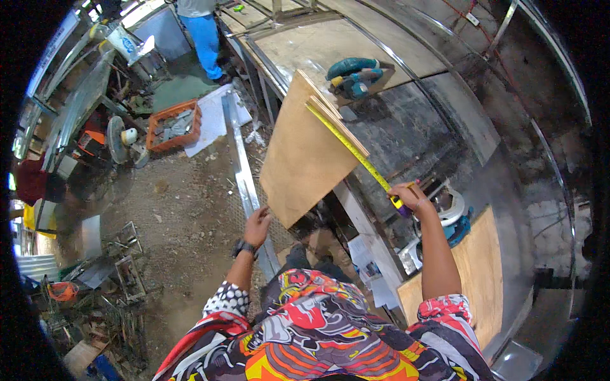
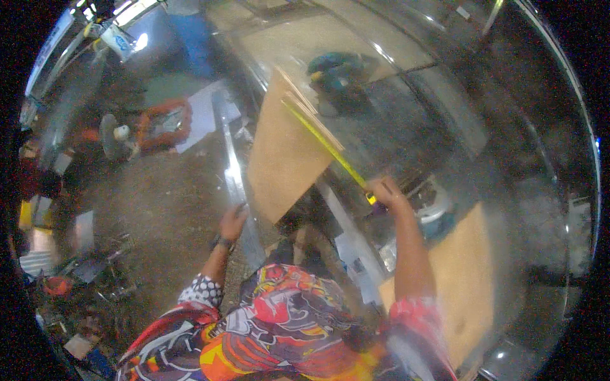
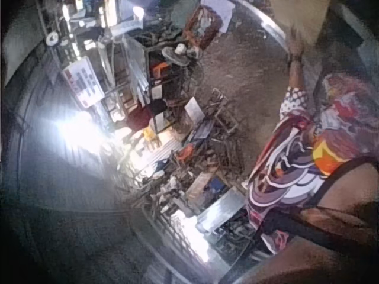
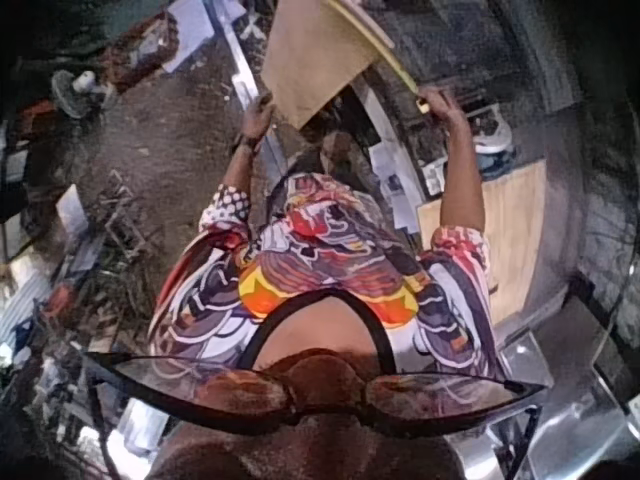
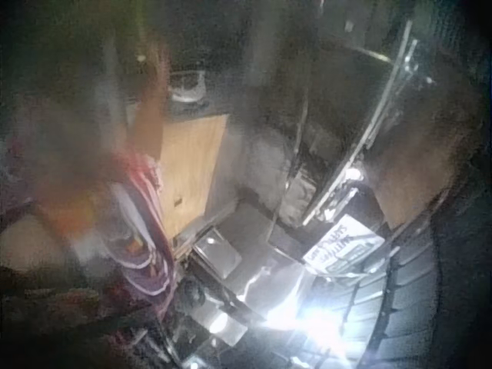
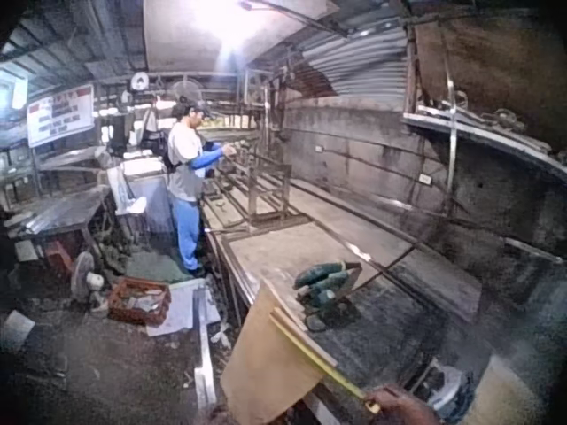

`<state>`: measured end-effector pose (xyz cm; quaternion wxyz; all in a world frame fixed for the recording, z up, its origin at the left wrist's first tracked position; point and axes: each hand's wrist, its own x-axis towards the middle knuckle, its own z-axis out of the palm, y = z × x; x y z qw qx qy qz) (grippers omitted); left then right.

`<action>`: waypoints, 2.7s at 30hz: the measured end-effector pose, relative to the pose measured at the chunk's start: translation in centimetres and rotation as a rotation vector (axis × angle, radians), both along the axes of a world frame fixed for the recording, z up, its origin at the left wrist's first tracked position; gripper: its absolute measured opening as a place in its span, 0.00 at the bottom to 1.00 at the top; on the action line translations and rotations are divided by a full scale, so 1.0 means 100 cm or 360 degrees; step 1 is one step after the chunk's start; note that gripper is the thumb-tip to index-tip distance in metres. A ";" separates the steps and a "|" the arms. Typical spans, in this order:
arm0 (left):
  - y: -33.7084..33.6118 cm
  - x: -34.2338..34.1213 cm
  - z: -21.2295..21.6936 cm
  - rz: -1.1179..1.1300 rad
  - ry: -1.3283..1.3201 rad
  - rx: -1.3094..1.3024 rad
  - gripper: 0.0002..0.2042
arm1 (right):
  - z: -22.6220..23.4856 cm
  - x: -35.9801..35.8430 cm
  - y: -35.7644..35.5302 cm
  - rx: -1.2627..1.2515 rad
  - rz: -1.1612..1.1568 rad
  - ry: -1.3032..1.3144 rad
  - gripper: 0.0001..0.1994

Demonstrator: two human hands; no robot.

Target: The person measures a metal frame and a plywood sheet with a tape measure, marks the plywood with a pencil, and uses a circular saw to cut along the marked line. The person also uses a metal straightedge as a guide while cutting.

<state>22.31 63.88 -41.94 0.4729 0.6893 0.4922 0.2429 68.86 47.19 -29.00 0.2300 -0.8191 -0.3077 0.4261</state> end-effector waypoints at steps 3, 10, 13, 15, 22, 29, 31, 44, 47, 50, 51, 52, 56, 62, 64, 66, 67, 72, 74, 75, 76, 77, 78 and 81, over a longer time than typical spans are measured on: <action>0.061 0.071 0.046 -0.0122 -0.0247 0.0182 0.21 | -0.009 0.001 -0.002 0.0113 0.0065 -0.0016 0.15; 0.199 0.203 0.093 -0.0210 -0.0303 0.0410 0.23 | 0.006 -0.012 -0.006 -0.0013 -0.0177 -0.0015 0.11; 0.241 0.240 0.076 -0.0361 -0.0142 0.0580 0.23 | 0.012 -0.017 -0.009 -0.0129 -0.0371 0.0093 0.11; 0.256 0.251 0.060 -0.0527 -0.0245 0.0516 0.17 | 0.011 -0.017 -0.012 -0.0008 -0.0235 0.0097 0.14; 0.261 0.260 0.053 -0.0416 -0.0407 0.0482 0.15 | 0.003 -0.018 -0.017 -0.0100 -0.0368 0.0143 0.13; 0.252 0.260 0.082 -0.0389 -0.0332 0.0325 0.15 | 0.008 -0.025 -0.012 -0.0094 -0.0447 0.0049 0.13; 0.253 0.261 0.083 -0.0398 -0.0398 0.0325 0.15 | 0.009 -0.024 -0.012 -0.0077 -0.0440 0.0091 0.14; 0.260 0.270 0.071 -0.0349 -0.0510 0.0377 0.12 | 0.009 -0.020 -0.011 -0.0126 -0.0382 0.0080 0.13; 0.258 0.270 0.075 -0.0355 -0.0496 0.0434 0.12 | 0.013 -0.020 -0.010 -0.0116 -0.0358 0.0054 0.14; 0.256 0.270 0.080 -0.0343 -0.0442 0.0450 0.12 | 0.017 -0.022 -0.009 -0.0107 -0.0415 0.0056 0.14; 0.256 0.270 0.080 -0.0343 -0.0461 0.0398 0.12 | 0.018 -0.023 -0.009 -0.0105 -0.0436 0.0045 0.14; 0.256 0.270 0.080 -0.0343 -0.0467 0.0386 0.12 | 0.019 -0.024 -0.008 -0.0114 -0.0444 0.0041 0.13; 0.258 0.271 0.074 -0.0322 -0.0515 0.0367 0.12 | 0.015 -0.020 -0.008 -0.0092 -0.0335 0.0047 0.12; 0.265 0.270 0.063 -0.0405 -0.0481 0.0359 0.12 | 0.003 -0.021 -0.012 0.0053 -0.0226 -0.0044 0.11; 0.268 0.262 0.065 -0.0464 -0.0380 0.0504 0.12 | -0.002 -0.040 -0.011 0.0086 -0.0200 -0.0204 0.14; 0.268 0.245 0.068 -0.0375 -0.0463 0.0353 0.14 | -0.010 -0.070 -0.012 0.0278 -0.0025 -0.0544 0.20; 0.265 0.235 0.070 -0.0314 -0.0565 0.0171 0.15 | -0.015 -0.088 -0.013 0.0265 -0.0012 -0.0480 0.18; 0.218 0.175 0.084 -0.0359 -0.0674 -0.0204 0.19 | -0.038 -0.170 -0.068 0.0112 -0.0220 -0.0308 0.11; 0.177 0.159 0.084 -0.0364 -0.0575 -0.0483 0.19 | -0.039 -0.196 -0.113 0.0185 -0.0286 -0.0359 0.13; 0.154 0.157 0.082 -0.0393 -0.0565 -0.0553 0.19 | -0.035 -0.207 -0.142 0.0240 -0.0291 -0.0493 0.13; 0.129 0.158 0.078 -0.0419 -0.0813 -0.0865 0.18 | -0.031 -0.214 -0.169 0.0216 -0.0271 -0.0648 0.14; 0.103 0.160 0.076 -0.0458 -0.0807 -0.0938 0.16 | -0.028 -0.220 -0.197 0.0229 -0.0324 -0.0586 0.14; 0.088 0.170 0.073 -0.0541 -0.0644 -0.0947 0.15 | -0.023 -0.231 -0.219 0.0146 -0.0368 -0.0541 0.14; 0.018 0.188 0.070 -0.0835 -0.0409 -0.0875 0.11 | -0.013 -0.251 -0.300 -0.0039 -0.0525 -0.0474 0.14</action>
